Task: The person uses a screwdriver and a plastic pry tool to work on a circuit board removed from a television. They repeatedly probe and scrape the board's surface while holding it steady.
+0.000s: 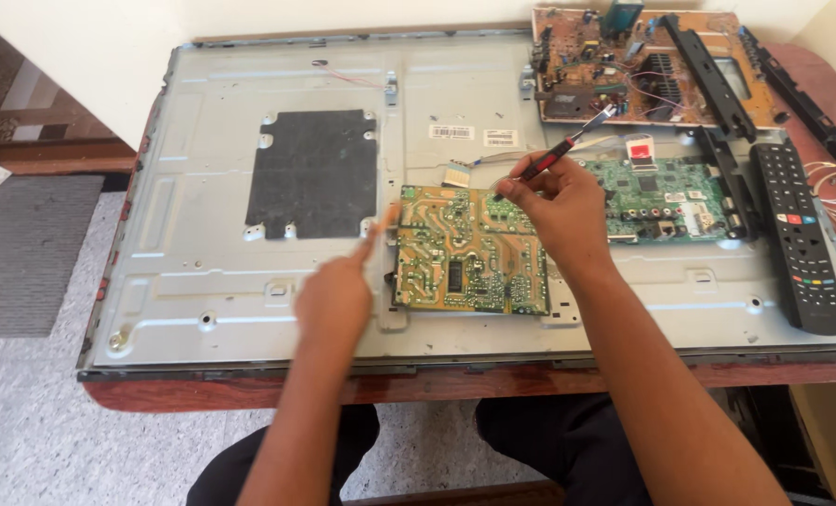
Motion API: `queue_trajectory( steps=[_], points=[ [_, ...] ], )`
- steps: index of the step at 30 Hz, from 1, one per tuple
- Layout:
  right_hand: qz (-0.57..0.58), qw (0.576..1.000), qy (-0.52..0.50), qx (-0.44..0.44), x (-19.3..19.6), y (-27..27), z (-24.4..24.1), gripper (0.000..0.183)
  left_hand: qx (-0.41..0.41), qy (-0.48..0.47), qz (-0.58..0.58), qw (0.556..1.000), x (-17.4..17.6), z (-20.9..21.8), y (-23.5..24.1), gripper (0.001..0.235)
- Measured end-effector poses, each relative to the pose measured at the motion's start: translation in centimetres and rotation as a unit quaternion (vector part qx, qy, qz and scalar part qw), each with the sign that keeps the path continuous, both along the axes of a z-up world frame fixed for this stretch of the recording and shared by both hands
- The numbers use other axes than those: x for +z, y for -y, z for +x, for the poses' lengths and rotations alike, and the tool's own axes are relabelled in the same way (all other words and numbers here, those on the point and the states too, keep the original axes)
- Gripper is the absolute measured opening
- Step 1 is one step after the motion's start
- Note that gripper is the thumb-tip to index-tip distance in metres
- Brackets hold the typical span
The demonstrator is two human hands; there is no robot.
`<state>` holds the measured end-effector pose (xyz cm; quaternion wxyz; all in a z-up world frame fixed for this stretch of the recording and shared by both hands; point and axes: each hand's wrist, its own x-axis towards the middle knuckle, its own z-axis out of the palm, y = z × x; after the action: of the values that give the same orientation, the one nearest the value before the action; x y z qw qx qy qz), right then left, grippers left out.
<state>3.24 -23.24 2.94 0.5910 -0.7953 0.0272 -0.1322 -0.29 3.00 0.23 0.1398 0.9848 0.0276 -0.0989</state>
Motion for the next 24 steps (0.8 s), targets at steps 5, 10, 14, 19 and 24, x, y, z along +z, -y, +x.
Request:
queue_trajectory(
  steps=[5, 10, 14, 19, 24],
  points=[
    [-0.011, 1.000, -0.012, -0.002, -0.4, -0.3, 0.3, 0.022, -0.033, 0.000, -0.085, 0.996, 0.5, 0.0, 0.7, 0.070],
    [-0.003, 0.999, -0.035, 0.005, -0.8, -0.8, 0.3, 0.020, -0.066, -0.061, -0.115, 0.989, 0.3, -1.3, 4.1, 0.073],
    [0.077, 0.995, -0.051, 0.044, -1.6, -0.9, 1.2, 0.016, 0.026, -0.086, 0.003, 0.996, 1.3, 0.4, 0.1, 0.062],
    [0.141, 0.983, -0.082, 0.082, -3.3, 0.0, 1.9, 0.016, 0.006, 0.028, -0.080, 0.996, 1.2, 0.5, -0.8, 0.069],
    [0.171, 0.975, -0.116, 0.081, -3.6, 0.0, 2.2, 0.013, -0.078, -0.057, -0.066, 0.993, 1.1, -0.9, 2.9, 0.074]
  ],
)
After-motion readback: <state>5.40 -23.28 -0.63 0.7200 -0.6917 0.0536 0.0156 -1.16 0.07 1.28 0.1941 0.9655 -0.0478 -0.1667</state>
